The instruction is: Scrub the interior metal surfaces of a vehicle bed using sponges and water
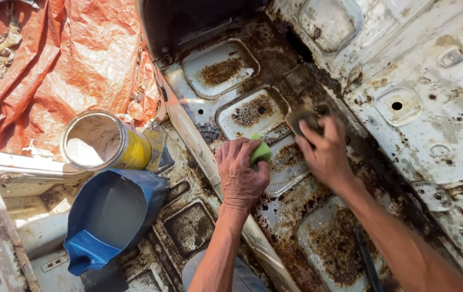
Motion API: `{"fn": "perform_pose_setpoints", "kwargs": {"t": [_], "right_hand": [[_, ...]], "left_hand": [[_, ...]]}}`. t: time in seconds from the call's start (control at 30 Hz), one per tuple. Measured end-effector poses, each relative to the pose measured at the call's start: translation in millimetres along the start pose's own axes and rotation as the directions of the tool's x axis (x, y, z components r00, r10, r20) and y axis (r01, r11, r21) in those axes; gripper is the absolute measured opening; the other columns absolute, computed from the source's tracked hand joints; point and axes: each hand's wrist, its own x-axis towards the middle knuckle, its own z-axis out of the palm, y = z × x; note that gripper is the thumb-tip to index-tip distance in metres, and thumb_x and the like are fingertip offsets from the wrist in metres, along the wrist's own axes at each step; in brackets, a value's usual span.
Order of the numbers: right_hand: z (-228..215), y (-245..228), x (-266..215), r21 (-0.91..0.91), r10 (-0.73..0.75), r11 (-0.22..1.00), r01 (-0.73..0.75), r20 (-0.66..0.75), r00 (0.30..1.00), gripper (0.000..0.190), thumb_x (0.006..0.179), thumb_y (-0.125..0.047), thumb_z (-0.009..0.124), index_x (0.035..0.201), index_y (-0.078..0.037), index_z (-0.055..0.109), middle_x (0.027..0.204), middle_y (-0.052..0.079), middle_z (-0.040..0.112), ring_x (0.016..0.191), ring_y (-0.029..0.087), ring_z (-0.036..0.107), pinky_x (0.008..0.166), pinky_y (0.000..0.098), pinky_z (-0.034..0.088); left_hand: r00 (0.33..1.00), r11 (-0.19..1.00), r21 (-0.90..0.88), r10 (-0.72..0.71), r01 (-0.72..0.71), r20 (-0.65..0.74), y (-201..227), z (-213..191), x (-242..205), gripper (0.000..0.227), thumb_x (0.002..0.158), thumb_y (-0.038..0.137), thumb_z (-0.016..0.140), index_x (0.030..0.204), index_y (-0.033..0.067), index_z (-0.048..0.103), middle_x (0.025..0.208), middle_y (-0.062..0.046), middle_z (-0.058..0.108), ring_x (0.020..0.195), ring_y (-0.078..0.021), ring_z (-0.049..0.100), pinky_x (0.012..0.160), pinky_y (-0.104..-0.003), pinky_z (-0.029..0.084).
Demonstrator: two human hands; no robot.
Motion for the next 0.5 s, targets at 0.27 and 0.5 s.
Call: {"fn": "perform_pose_setpoints", "kwargs": {"t": [0.27,0.5], "right_hand": [[72.5,34.5,157.2,0.031,-0.027,0.999,0.031,-0.111,0.993,0.033,0.098,-0.030,0.073,0.122,-0.009,0.079,0.102,0.017,0.045,0.092,0.037,0.044,0.077,0.0510,0.043],[-32.8,-31.9,-12.0,0.057,0.030,0.998,-0.025,-0.093,0.995,0.037,0.096,-0.032,0.072,0.125,-0.010,0.077,0.109,0.018,0.052,0.104,0.042,0.053,0.088,0.0496,0.050]], "left_hand": [[0.999,1.000,0.028,0.000,-0.001,0.039,23.3,-16.6,14.4,0.040,0.065,0.013,0.066,0.104,0.0133,0.072,0.103,-0.006,0.065,0.097,-0.0284,0.061,0.100,-0.044,0.043],[1.000,1.000,0.021,-0.005,0.005,-0.010,2.8,-2.3,2.1,0.045,0.057,0.015,0.068,0.102,0.0198,0.073,0.100,-0.002,0.064,0.098,-0.0278,0.064,0.103,-0.046,0.043]]}}
